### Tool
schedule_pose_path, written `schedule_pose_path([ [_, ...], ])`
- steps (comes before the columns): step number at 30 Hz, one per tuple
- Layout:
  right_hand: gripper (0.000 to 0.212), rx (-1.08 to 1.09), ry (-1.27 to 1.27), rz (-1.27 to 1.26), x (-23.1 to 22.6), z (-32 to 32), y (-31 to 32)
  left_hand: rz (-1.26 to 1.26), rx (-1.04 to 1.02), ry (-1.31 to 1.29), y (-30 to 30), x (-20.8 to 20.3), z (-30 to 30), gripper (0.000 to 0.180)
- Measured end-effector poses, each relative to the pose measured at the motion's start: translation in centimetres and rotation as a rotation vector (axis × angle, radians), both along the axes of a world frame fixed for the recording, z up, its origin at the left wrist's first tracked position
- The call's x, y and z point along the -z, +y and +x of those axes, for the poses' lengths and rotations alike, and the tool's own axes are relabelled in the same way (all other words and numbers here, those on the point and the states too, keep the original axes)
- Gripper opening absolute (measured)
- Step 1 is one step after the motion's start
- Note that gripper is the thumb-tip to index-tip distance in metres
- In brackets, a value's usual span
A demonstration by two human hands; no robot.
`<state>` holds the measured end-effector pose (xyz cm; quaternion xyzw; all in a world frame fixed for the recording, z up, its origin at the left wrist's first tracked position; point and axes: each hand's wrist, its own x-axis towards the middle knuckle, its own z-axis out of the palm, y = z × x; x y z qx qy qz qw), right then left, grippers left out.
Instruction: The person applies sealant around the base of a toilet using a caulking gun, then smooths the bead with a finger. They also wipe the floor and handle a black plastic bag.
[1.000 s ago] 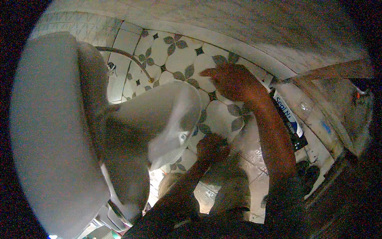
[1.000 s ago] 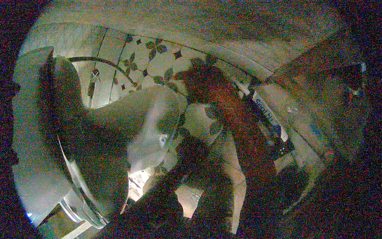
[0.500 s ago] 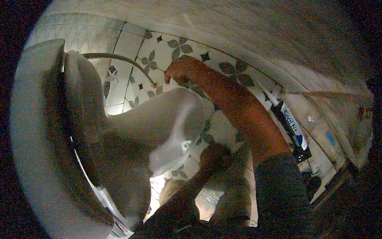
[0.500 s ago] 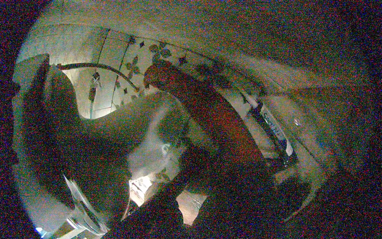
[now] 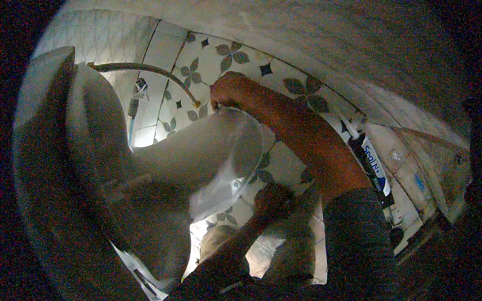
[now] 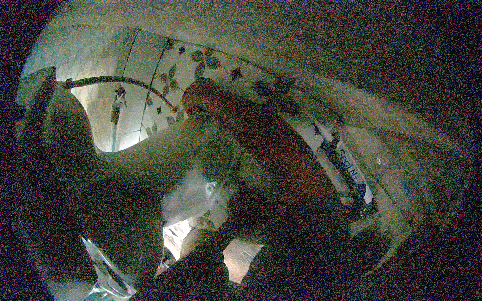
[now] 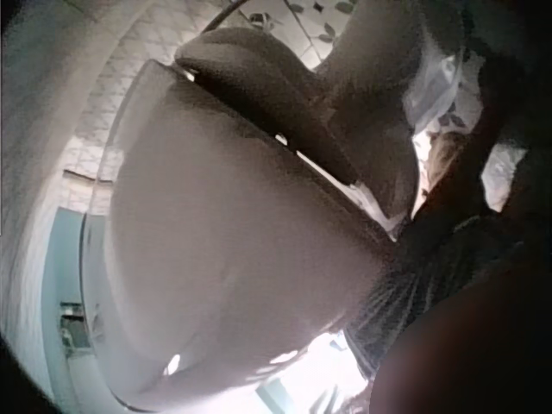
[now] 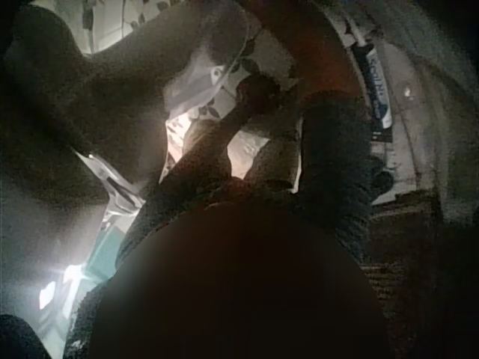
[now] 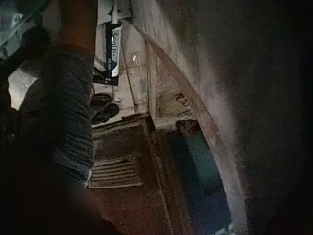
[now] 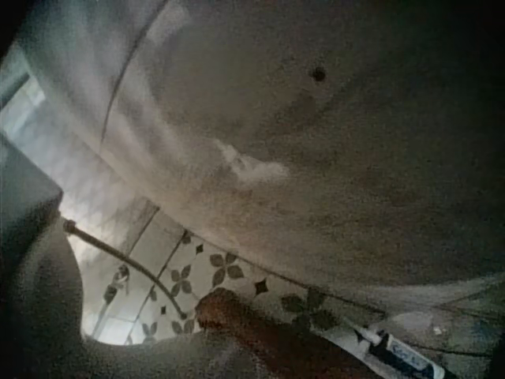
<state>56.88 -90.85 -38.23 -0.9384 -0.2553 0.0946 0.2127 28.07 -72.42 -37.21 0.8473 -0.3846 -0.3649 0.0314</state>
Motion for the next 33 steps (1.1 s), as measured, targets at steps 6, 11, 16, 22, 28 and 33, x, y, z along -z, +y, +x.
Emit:
schedule_pose_path([
  [6, 0.039, -0.049, 0.067, -0.003, -0.6, 0.0, -1.8, 0.110, 0.018, 0.029, -0.9, 0.1, 0.3, 0.035],
  [11, 0.037, -0.048, -0.048, 0.059, -0.4, -1.0, -3.0, 0.131, -0.087, 0.061, -0.5, 0.4, -0.1, 0.036],
  [16, 0.034, 0.032, 0.103, 0.037, -0.7, -1.7, -4.0, 0.032, -0.078, 0.020, 0.1, 0.9, -0.1, 0.038],
  [22, 0.028, 0.112, 0.153, -0.024, -0.8, -3.2, -4.7, 0.068, -0.113, 0.052, -0.5, 0.0, 0.1, 0.037],
  [28, 0.024, 0.060, -0.018, -0.093, 0.1, -4.3, -5.1, 0.116, -0.036, -0.004, -1.3, -0.1, 0.3, 0.036],
  [33, 0.026, 0.073, 0.115, -0.161, -0.8, -5.6, -5.7, 0.210, -0.093, 0.058, -1.2, 0.4, 0.6, 0.034],
])
